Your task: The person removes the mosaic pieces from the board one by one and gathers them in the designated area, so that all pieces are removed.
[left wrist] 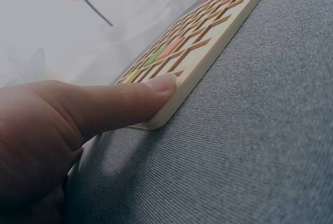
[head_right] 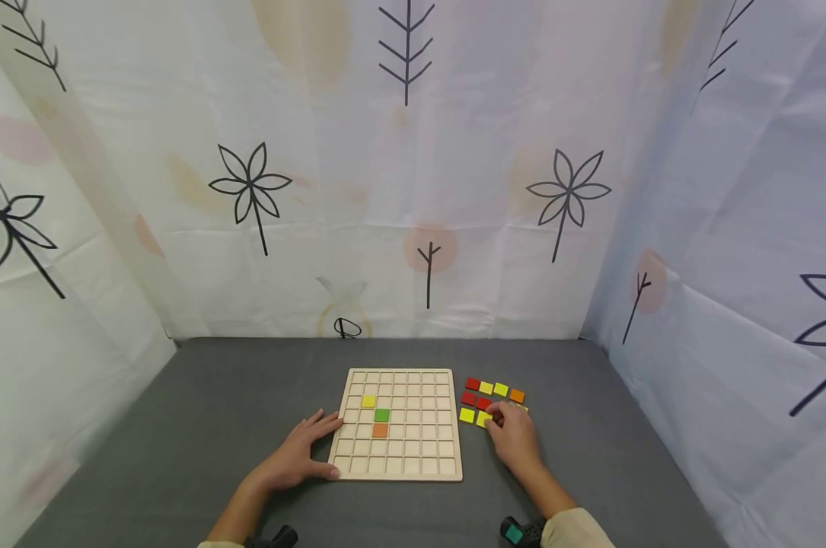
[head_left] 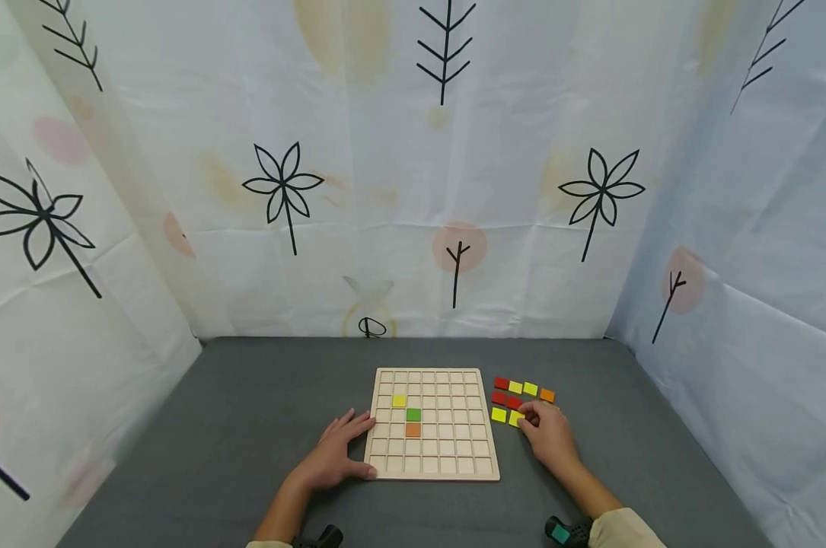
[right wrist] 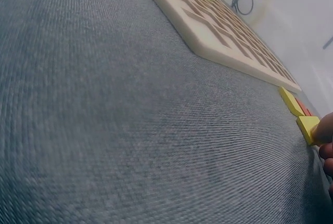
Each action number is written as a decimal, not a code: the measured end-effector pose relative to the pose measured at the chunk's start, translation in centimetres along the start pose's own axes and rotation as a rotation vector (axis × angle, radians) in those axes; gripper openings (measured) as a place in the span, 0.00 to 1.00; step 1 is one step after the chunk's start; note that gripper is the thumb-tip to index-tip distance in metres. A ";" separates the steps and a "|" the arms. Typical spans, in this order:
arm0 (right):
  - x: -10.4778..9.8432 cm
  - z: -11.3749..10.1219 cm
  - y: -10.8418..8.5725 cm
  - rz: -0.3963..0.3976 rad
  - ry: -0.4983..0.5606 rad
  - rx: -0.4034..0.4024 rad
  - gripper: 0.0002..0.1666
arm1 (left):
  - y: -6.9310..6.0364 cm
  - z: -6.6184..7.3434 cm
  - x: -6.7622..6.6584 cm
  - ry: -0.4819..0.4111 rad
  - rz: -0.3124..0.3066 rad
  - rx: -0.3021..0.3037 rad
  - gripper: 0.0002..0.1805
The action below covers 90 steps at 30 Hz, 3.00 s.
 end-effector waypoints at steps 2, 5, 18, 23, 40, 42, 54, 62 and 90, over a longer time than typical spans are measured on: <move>0.0 0.0 0.0 -0.001 -0.006 0.001 0.07 | 0.0 0.0 0.0 -0.002 -0.002 -0.001 0.49; 0.0 0.0 0.0 -0.004 -0.013 0.007 0.07 | -0.1 0.1 0.0 -0.007 -0.004 -0.004 0.49; -0.1 -0.5 0.4 0.015 -0.013 0.010 0.06 | -0.1 0.2 0.0 -0.005 -0.007 0.008 0.49; 0.0 -1.4 0.8 0.027 0.005 -0.031 0.06 | 0.0 0.2 0.0 -0.005 -0.010 0.004 0.49; 2.4 -5.3 1.6 0.035 0.111 -0.111 0.06 | 0.0 0.0 -0.1 0.006 -0.009 -0.005 0.49; 2.8 -5.7 1.6 0.033 0.117 -0.122 0.06 | 0.0 -0.1 -0.1 0.010 -0.013 -0.009 0.49; 5.4 -8.2 1.6 -0.034 0.201 -0.163 0.05 | -0.2 0.1 0.0 -0.005 0.004 0.012 0.49; 7.0 -9.9 1.4 -0.085 0.237 -0.223 0.05 | -0.2 0.2 -0.1 -0.008 0.003 0.011 0.49; 11.5 -12.2 1.0 -0.304 -0.075 -0.374 0.19 | -0.1 0.1 -0.1 -0.015 -0.008 -0.006 0.48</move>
Point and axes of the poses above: each hand's wrist, its own y-axis towards the middle knuckle, its own x-axis out of the palm, z = x × y, the point moved 4 cm from there along y, towards the middle knuckle, and after that the axes turned 2 degrees about y, right-handed, at the moved point
